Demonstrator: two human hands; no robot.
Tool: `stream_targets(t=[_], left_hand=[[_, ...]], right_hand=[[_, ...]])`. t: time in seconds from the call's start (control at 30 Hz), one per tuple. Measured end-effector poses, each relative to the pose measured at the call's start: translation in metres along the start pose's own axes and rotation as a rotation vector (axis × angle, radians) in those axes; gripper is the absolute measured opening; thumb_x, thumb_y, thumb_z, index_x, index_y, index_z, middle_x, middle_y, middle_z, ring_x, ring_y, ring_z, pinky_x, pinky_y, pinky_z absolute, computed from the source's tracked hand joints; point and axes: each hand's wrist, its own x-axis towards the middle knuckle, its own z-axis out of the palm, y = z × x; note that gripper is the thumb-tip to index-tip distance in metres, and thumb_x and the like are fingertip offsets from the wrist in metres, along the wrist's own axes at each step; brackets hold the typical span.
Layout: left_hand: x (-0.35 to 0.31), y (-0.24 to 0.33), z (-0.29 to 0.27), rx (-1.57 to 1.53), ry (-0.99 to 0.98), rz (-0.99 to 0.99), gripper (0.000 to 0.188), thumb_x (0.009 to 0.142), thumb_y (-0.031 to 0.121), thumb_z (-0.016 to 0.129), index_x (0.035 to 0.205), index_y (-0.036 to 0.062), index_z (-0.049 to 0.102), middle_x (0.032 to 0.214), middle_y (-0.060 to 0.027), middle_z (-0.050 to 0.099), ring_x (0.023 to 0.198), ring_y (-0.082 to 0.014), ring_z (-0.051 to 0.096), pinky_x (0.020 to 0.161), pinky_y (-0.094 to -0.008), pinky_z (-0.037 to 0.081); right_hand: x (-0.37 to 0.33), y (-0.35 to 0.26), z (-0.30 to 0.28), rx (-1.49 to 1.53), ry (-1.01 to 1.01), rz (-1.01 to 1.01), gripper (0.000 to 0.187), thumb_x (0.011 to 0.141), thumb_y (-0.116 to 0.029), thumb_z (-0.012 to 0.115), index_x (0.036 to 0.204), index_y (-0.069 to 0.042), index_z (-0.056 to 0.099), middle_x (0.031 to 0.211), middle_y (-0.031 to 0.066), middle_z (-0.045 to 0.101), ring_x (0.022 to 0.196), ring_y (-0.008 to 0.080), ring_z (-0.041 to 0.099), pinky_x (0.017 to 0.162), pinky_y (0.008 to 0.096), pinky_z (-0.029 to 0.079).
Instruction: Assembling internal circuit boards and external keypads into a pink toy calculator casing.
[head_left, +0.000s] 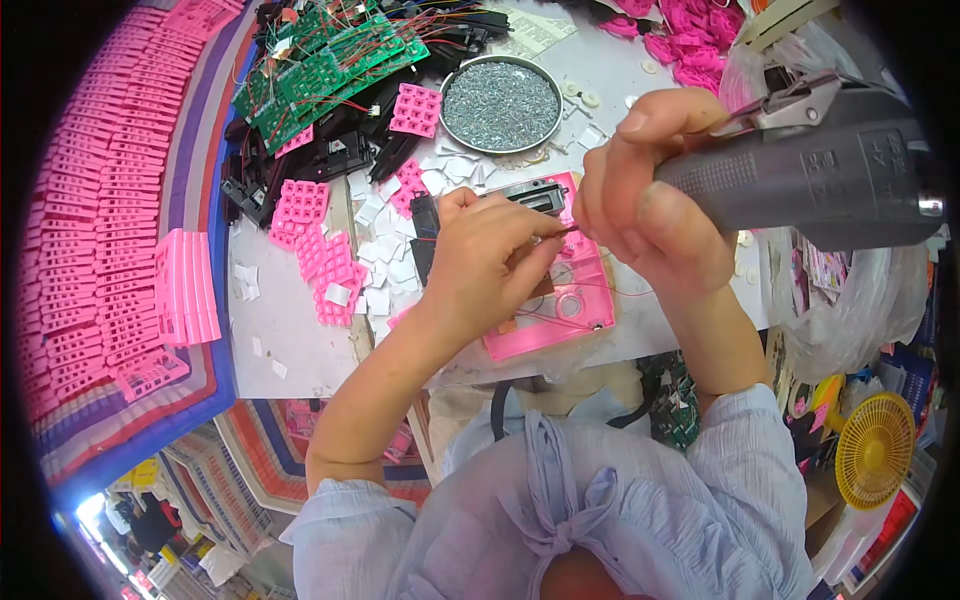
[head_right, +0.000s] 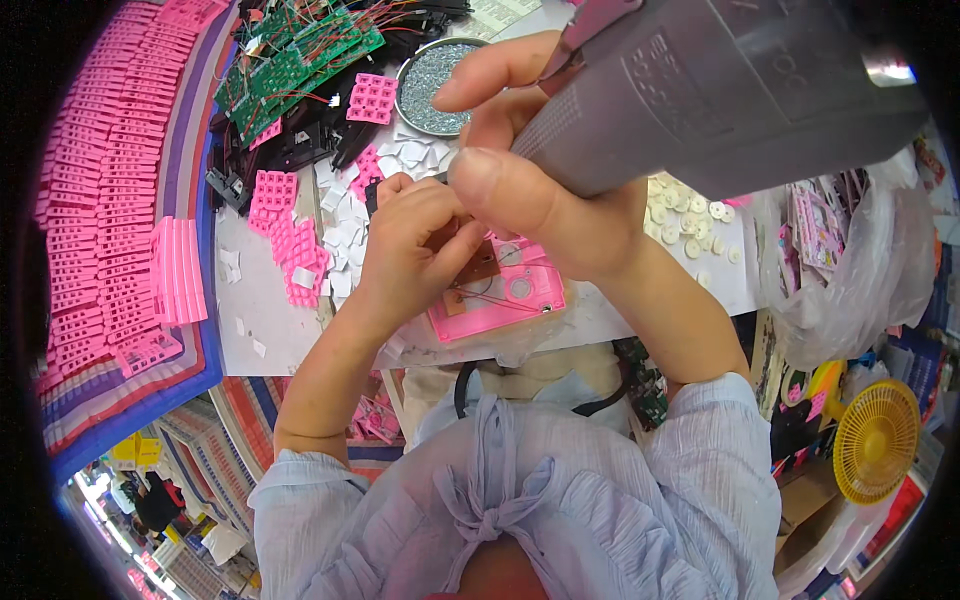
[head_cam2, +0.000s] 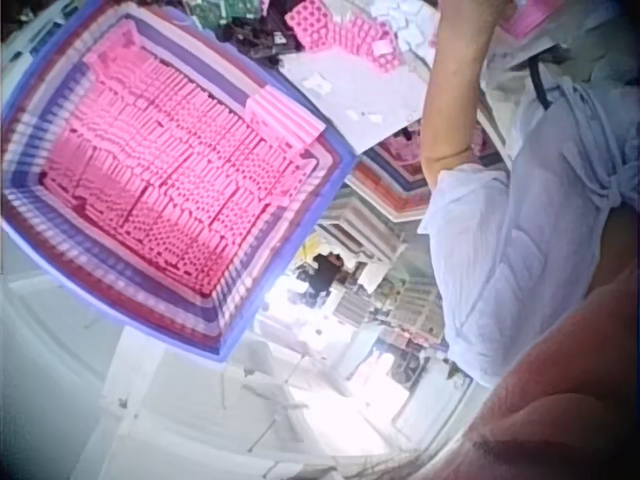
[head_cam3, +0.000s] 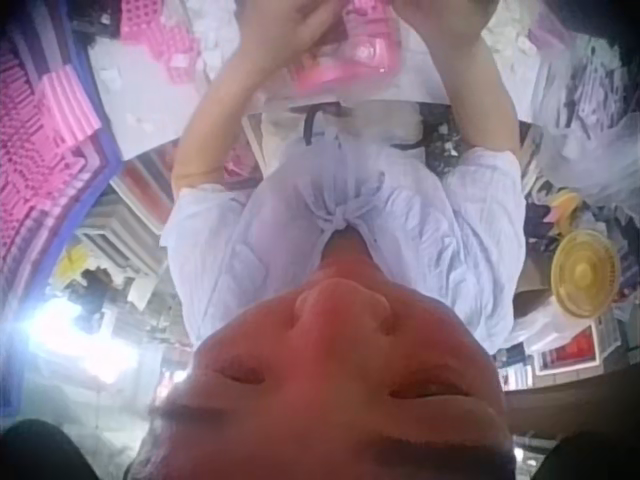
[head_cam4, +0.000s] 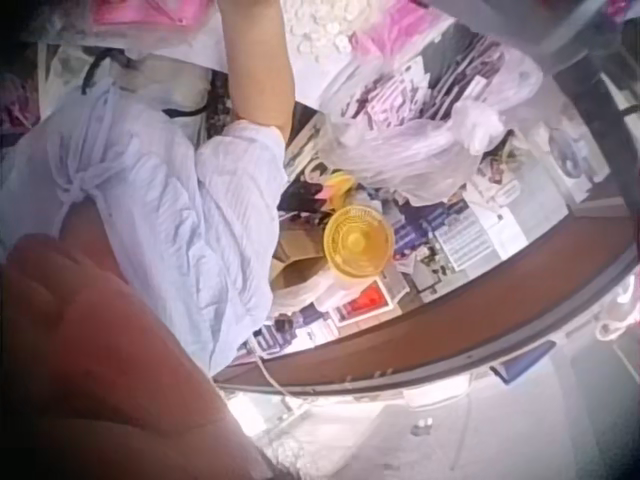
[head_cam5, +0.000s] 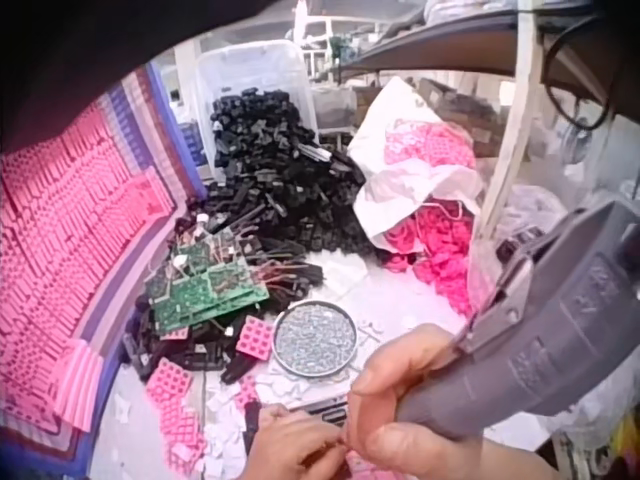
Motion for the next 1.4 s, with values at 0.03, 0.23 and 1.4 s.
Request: stream_targets(t=[0.03,0.23,1.4], left_hand=[[0.0,0.0,0.0,-0.008,0.004,-0.003,0.008,0.082,0.014,0.076,0.089,0.0131,0.072,0.073,0.0026,0.065,0.072,-0.0162,0.059,0.084,-0.0387,0.032],[-0.002,-0.004,0.001,0.198,0.098,0.069,0.019,0.077,0.02,0.08,0.092,0.0141,0.07,0.077,0.0027,0.064,0.078,-0.0176,0.059,0.087,-0.0418,0.031],[-0.131,0.064,-0.2,0.393,-0.338,-0.658,0.051,0.069,0.004,0.078,0.117,0.003,0.06,0.105,-0.0163,0.064,0.097,-0.0358,0.063,0.091,-0.0423,0.048]], right_hand=[[0.0,0.0,0.001,0.008,0.019,0.007,0.035,0.088,-0.011,0.068,0.118,0.003,0.056,0.068,0.0031,0.059,0.055,0.0061,0.053,0.049,0.0215,0.041],[-0.002,0.002,0.0,-0.095,0.065,0.062,0.034,0.084,-0.01,0.07,0.113,0.004,0.06,0.073,0.0025,0.062,0.058,0.0049,0.055,0.052,0.0207,0.042],[0.033,-0.005,-0.26,-2.177,-0.029,0.502,0.026,0.085,-0.034,0.068,0.086,-0.008,0.07,0.088,0.0151,0.072,0.086,0.035,0.07,0.074,0.0499,0.054]])
